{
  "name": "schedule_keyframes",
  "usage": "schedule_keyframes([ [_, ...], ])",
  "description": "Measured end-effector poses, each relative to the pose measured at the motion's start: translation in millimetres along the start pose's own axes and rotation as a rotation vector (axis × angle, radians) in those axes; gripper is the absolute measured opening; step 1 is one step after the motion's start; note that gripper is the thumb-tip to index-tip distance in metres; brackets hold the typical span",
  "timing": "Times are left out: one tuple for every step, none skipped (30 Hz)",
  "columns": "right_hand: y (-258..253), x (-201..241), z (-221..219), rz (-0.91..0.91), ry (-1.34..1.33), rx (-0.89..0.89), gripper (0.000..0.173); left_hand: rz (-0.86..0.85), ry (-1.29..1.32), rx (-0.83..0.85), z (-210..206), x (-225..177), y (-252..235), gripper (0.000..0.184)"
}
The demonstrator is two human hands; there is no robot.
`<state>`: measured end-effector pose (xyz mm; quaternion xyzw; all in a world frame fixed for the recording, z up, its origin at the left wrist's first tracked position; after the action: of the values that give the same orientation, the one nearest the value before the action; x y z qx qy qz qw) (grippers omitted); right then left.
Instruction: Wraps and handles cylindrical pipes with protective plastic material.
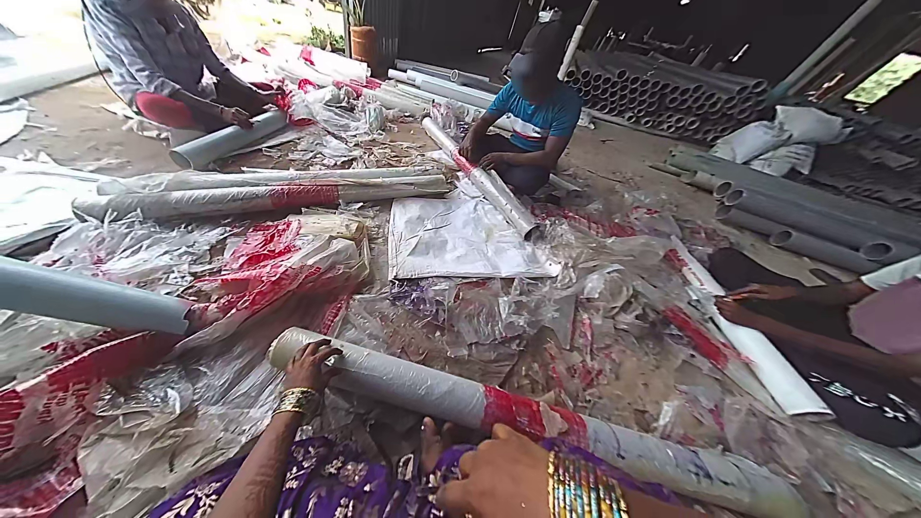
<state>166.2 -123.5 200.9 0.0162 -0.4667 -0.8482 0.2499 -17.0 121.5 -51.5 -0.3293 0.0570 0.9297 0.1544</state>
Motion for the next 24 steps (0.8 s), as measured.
schedule_keyframes([
  [-0.2,-0.1,0.0,0.000,0.003,0.001,0.044,-0.010,0.005,-0.017,0.6,0.4,-0.2,0.032],
  [-0.3,-0.1,0.2,0.000,0.003,0.004,0.044,-0.016,0.014,-0.026,0.9,1.4,-0.8,0.029],
  [-0.5,-0.1,0.5,0.004,0.002,0.008,0.044,-0.028,0.028,-0.038,1.2,2.5,-1.3,0.026],
  [-0.5,-0.1,0.7,0.007,0.001,0.009,0.044,-0.038,0.044,-0.049,1.3,3.6,-1.6,0.023],
  [-0.6,0.1,0.9,0.010,0.002,0.007,0.043,-0.054,0.059,-0.065,1.5,4.0,-1.5,0.019],
  [-0.9,0.1,1.0,0.012,0.004,0.004,0.043,-0.067,0.071,-0.080,2.0,3.9,-1.3,0.016],
  [-1.1,0.2,0.9,0.012,0.007,0.001,0.044,-0.073,0.080,-0.086,2.1,3.8,-1.2,0.014],
  [-1.5,0.3,0.5,0.011,0.009,0.003,0.044,-0.083,0.085,-0.095,2.3,3.5,-1.0,0.013],
  [-2.0,0.4,0.1,0.010,0.009,0.006,0.044,-0.093,0.087,-0.104,2.4,3.5,-0.8,0.012],
  [-2.5,0.3,-0.3,0.010,0.006,0.009,0.044,-0.103,0.092,-0.111,2.8,3.3,-0.9,0.012],
  [-3.0,0.1,-0.5,0.012,0.000,0.010,0.044,-0.104,0.094,-0.107,2.5,3.9,-1.5,0.012],
  [-3.3,-0.2,-0.7,0.011,-0.001,0.012,0.043,-0.106,0.095,-0.103,2.2,4.1,-1.8,0.012],
  [-3.4,-0.2,-0.6,0.010,-0.001,0.016,0.043,-0.112,0.096,-0.104,2.1,3.9,-1.9,0.012],
  [-3.3,-0.1,-0.5,0.010,-0.001,0.022,0.042,-0.115,0.098,-0.104,1.8,3.7,-2.0,0.011],
  [-3.2,0.2,-0.3,0.011,0.001,0.027,0.043,-0.119,0.099,-0.104,1.4,3.7,-2.2,0.011],
  [-3.1,0.4,-0.2,0.010,0.000,0.033,0.044,-0.126,0.101,-0.104,1.0,3.8,-2.3,0.011],
  [-3.2,0.4,-0.2,0.009,0.000,0.033,0.044,-0.136,0.103,-0.110,0.7,3.9,-2.3,0.011],
  [-3.4,0.0,-0.3,0.007,-0.001,0.032,0.044,-0.144,0.106,-0.113,0.4,4.5,-2.4,0.011],
  [-3.6,-0.3,-0.6,0.004,-0.001,0.033,0.044,-0.149,0.108,-0.114,-0.3,5.4,-2.8,0.011],
  [-3.6,-0.4,-0.8,0.005,-0.001,0.031,0.044,-0.149,0.111,-0.114,-0.6,5.6,-2.8,0.012],
  [-3.5,-0.5,-0.7,0.011,-0.001,0.026,0.045,-0.145,0.119,-0.112,-0.4,5.1,-2.7,0.012],
  [-3.1,-0.5,-0.4,0.018,0.000,0.018,0.044,-0.142,0.132,-0.111,0.4,3.3,-2.0,0.011],
  [-2.8,-0.5,-0.2,0.025,0.003,0.012,0.044,-0.134,0.144,-0.104,1.6,0.7,-1.1,0.011],
  [-2.7,-0.6,-0.1,0.028,0.003,0.010,0.044,-0.124,0.152,-0.096,2.4,-0.8,-0.7,0.012],
])
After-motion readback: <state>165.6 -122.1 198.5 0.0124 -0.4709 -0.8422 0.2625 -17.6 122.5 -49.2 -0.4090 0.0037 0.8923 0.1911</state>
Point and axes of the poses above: each hand's wrist, its own y-axis away from the middle knuckle, its own z-axis out of the back of the hand, x = y × z, the point moved 7 cm from there along -y, towards the middle knuckle, and after that the axes turned 4 degrees about y, right-handed, at the moved point
